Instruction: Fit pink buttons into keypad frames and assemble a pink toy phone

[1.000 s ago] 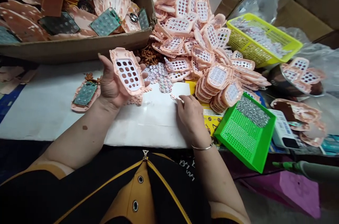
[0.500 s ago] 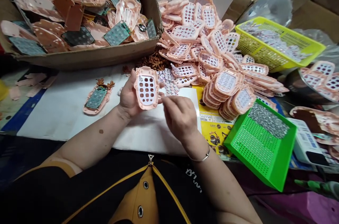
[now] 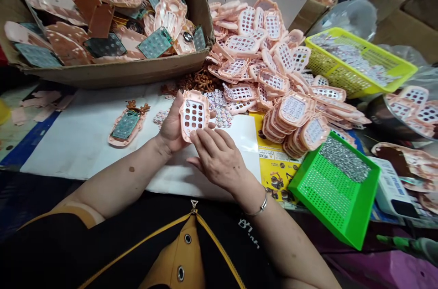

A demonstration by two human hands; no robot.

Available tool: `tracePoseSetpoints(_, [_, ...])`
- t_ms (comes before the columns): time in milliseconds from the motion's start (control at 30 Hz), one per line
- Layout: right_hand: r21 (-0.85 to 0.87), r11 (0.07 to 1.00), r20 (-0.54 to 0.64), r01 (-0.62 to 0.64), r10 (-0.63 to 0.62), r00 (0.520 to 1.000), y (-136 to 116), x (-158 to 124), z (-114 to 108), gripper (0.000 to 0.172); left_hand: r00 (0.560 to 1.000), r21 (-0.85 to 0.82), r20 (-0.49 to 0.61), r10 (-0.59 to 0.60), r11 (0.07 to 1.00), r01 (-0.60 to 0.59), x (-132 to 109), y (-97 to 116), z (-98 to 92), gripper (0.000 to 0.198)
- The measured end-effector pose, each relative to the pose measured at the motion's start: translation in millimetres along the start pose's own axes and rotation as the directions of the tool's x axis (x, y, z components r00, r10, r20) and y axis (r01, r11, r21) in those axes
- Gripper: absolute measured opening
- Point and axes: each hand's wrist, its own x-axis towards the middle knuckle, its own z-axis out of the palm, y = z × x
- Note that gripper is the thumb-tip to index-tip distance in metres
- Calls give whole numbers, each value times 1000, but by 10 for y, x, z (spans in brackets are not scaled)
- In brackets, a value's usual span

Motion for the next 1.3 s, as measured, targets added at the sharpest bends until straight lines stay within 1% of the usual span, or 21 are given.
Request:
tracePoseSetpoints(100, [40, 996, -20, -80, 81, 997, -62, -40, -14, 49, 1000, -5, -2, -5, 1000, 5, 6, -6, 7, 67])
tracePoseSetpoints(167, [172, 974, -42, -148, 157, 987, -101, -33, -42, 44, 1000, -17, 0, -26, 1000, 26, 9, -17, 12, 68])
tracePoseSetpoints(233, [277, 946, -62, -171, 195, 979, -113, -20, -77, 41, 999, -26, 14, -30, 999, 30, 7, -20, 15, 71])
tracePoseSetpoints(333, [304, 931, -131, -204, 253, 959, -20, -38, -108, 38, 999, -8, 25, 20, 1000, -20, -9, 24, 16, 74])
tracePoseSetpoints(400, [273, 913, -161, -304, 355, 921, 137, -86, -95, 33, 996, 12, -13, 88, 996, -88, -22, 98, 12, 75])
tracePoseSetpoints(467, [190, 881, -95, -433, 455, 885, 350, -148, -53, 28, 979, 16, -73, 190, 982, -190, -28, 189, 2, 76])
tracePoseSetpoints(533, [54, 852, 94, -521, 515, 852, 564, -194, 11, 27, 946, 13, -144, 291, 956, -292, -25, 265, -16, 76])
tracePoseSetpoints(600, [-53, 833, 246, -551, 546, 801, 725, -194, 93, 28, 912, 20, -205, 356, 933, -360, -17, 302, -41, 72])
tracePoseSetpoints(633, [-74, 830, 275, -553, 550, 788, 776, -170, 140, 28, 901, 24, -223, 372, 926, -376, -13, 305, -55, 70])
tracePoseSetpoints(700, [-46, 836, 245, -546, 539, 806, 829, -74, 247, 29, 897, 25, -217, 386, 920, -390, -9, 294, -85, 65])
tracePoseSetpoints(800, [30, 856, 138, -515, 507, 851, 854, 148, 427, 29, 891, 5, -162, 424, 903, -429, -15, 280, -129, 61])
tracePoseSetpoints(900, [-42, 849, 108, -526, 528, 843, 906, 364, 588, 31, 876, -13, -148, 458, 885, -465, -25, 294, -150, 59])
tracePoseSetpoints(1000, [-148, 844, 140, -516, 534, 834, 981, 476, 675, 38, 872, -20, -170, 459, 883, -469, -30, 307, -139, 57])
tracePoseSetpoints(1067, [-152, 844, 128, -514, 532, 837, 1018, 484, 675, 30, 871, -28, -192, 452, 885, -465, -31, 309, -123, 57])
tracePoseSetpoints(1100, [-131, 835, 88, -535, 547, 832, 1030, 472, 659, 26, 872, -32, -204, 444, 888, -460, -31, 309, -116, 57])
tracePoseSetpoints(1133, [-90, 816, 33, -572, 576, 817, 1037, 452, 636, 23, 875, -36, -212, 435, 892, -452, -32, 308, -111, 57])
tracePoseSetpoints(1167, [-18, 783, -25, -622, 622, 783, 1041, 426, 607, 20, 880, -39, -216, 424, 896, -442, -32, 306, -107, 58])
tracePoseSetpoints(1200, [97, 730, -71, -676, 683, 727, 1041, 395, 574, 20, 885, -45, -212, 414, 901, -432, -33, 302, -104, 58])
tracePoseSetpoints(1233, [254, 648, -83, -718, 754, 652, 1036, 360, 539, 22, 891, -52, -202, 407, 904, -424, -34, 296, -102, 59])
tracePoseSetpoints(1267, [431, 530, -49, -730, 822, 568, 1025, 322, 503, 25, 896, -60, -190, 402, 906, -419, -35, 286, -100, 59])
tracePoseSetpoints(1300, [595, 380, 23, -708, 873, 488, 1009, 285, 466, 27, 901, -67, -177, 396, 909, -412, -37, 271, -96, 59])
